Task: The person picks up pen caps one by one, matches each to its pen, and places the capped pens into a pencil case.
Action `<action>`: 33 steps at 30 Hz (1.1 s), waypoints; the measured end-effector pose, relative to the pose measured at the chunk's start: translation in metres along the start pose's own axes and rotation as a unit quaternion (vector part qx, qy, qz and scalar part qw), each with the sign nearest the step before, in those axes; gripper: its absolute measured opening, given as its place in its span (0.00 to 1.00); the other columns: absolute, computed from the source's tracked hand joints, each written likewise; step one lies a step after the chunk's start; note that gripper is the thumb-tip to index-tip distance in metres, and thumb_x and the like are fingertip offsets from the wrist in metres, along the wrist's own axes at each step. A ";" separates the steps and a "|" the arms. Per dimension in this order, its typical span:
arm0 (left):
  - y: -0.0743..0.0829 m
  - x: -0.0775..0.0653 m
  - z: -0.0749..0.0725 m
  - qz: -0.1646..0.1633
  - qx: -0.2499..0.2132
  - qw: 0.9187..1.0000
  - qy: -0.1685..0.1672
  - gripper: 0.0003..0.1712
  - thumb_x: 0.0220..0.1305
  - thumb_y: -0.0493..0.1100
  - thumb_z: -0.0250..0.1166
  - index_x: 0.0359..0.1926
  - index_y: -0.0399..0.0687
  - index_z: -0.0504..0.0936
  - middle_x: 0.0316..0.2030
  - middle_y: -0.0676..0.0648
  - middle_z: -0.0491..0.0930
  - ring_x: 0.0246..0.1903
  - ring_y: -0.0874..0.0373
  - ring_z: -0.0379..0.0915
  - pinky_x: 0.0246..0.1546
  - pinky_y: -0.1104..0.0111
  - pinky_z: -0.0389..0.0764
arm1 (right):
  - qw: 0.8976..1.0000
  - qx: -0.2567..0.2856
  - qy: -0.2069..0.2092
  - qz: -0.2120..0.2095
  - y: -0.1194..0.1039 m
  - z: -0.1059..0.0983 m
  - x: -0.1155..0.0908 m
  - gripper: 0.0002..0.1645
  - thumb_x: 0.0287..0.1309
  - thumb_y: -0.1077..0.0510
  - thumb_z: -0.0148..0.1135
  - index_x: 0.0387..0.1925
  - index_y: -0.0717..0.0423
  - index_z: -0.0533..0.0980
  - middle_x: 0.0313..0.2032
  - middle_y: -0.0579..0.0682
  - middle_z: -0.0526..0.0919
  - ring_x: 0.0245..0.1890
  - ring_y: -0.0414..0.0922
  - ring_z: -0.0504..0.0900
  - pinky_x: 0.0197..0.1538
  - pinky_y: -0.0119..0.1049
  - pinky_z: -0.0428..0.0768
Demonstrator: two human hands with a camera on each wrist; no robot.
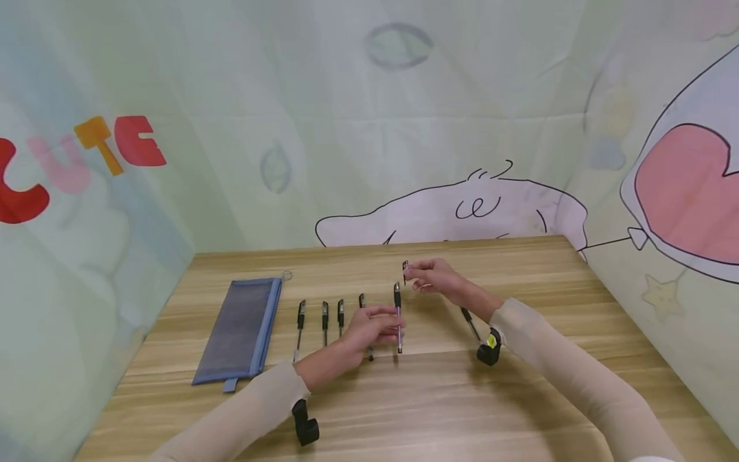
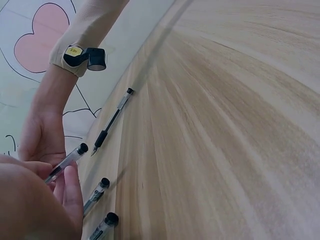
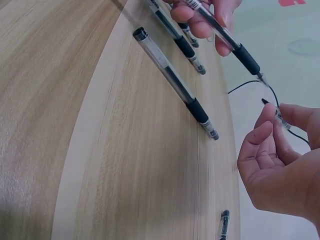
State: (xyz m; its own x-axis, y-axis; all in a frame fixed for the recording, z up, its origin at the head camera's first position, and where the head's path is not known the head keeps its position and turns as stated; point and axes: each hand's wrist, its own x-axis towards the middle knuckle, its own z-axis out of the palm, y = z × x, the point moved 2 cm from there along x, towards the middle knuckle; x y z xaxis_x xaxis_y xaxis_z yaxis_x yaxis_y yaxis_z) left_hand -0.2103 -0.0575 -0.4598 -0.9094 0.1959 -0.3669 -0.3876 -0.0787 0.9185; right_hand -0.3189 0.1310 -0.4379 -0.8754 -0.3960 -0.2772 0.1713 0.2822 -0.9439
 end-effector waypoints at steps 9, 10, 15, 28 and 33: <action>0.000 -0.001 0.003 -0.008 -0.002 1.000 -0.025 0.23 0.66 0.36 0.69 0.60 0.36 0.78 0.38 0.43 0.91 0.31 0.61 0.88 0.34 0.74 0.86 | 1.000 0.010 -0.006 0.005 -0.005 0.004 0.001 0.27 0.72 0.53 0.60 0.64 0.65 0.73 0.57 0.57 0.82 0.38 0.38 0.82 0.62 0.44 0.80; 0.000 -0.001 0.004 -0.010 -0.002 1.000 -0.025 0.23 0.66 0.36 0.69 0.60 0.36 0.78 0.38 0.43 0.91 0.31 0.61 0.88 0.33 0.75 0.86 | 1.000 0.014 -0.009 0.005 -0.005 0.006 0.001 0.26 0.72 0.53 0.61 0.64 0.65 0.74 0.56 0.57 0.83 0.38 0.38 0.82 0.62 0.45 0.79; -0.001 -0.001 0.004 -0.012 0.001 1.000 -0.020 0.22 0.66 0.36 0.69 0.60 0.37 0.79 0.40 0.43 0.91 0.32 0.61 0.88 0.34 0.74 0.86 | 0.999 0.029 -0.014 0.005 -0.004 0.009 0.000 0.24 0.69 0.55 0.63 0.60 0.65 0.76 0.51 0.53 0.84 0.38 0.39 0.81 0.58 0.41 0.81; 0.000 0.001 0.003 -0.016 -0.005 1.000 -0.011 0.23 0.66 0.36 0.69 0.61 0.40 0.79 0.42 0.43 0.90 0.32 0.61 0.87 0.34 0.74 0.86 | 0.999 0.024 -0.029 0.017 0.001 0.011 -0.002 0.24 0.69 0.55 0.64 0.60 0.64 0.77 0.43 0.44 0.85 0.38 0.40 0.82 0.52 0.37 0.81; -0.001 0.002 0.002 -0.011 -0.002 1.000 -0.005 0.23 0.66 0.37 0.69 0.61 0.39 0.79 0.44 0.41 0.90 0.33 0.61 0.88 0.35 0.74 0.86 | 0.999 0.021 -0.045 0.019 0.005 0.012 -0.004 0.22 0.69 0.55 0.64 0.59 0.63 0.78 0.38 0.41 0.85 0.39 0.41 0.81 0.51 0.36 0.79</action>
State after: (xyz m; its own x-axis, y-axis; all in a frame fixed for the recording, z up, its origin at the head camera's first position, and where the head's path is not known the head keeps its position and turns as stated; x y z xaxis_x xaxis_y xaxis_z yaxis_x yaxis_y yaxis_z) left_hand -0.2112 -0.0550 -0.4608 -0.8992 0.2071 -0.3854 -0.4078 -0.0779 0.9097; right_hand -0.3090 0.1242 -0.4438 -0.8237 -0.4633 -0.3270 0.2244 0.2632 -0.9383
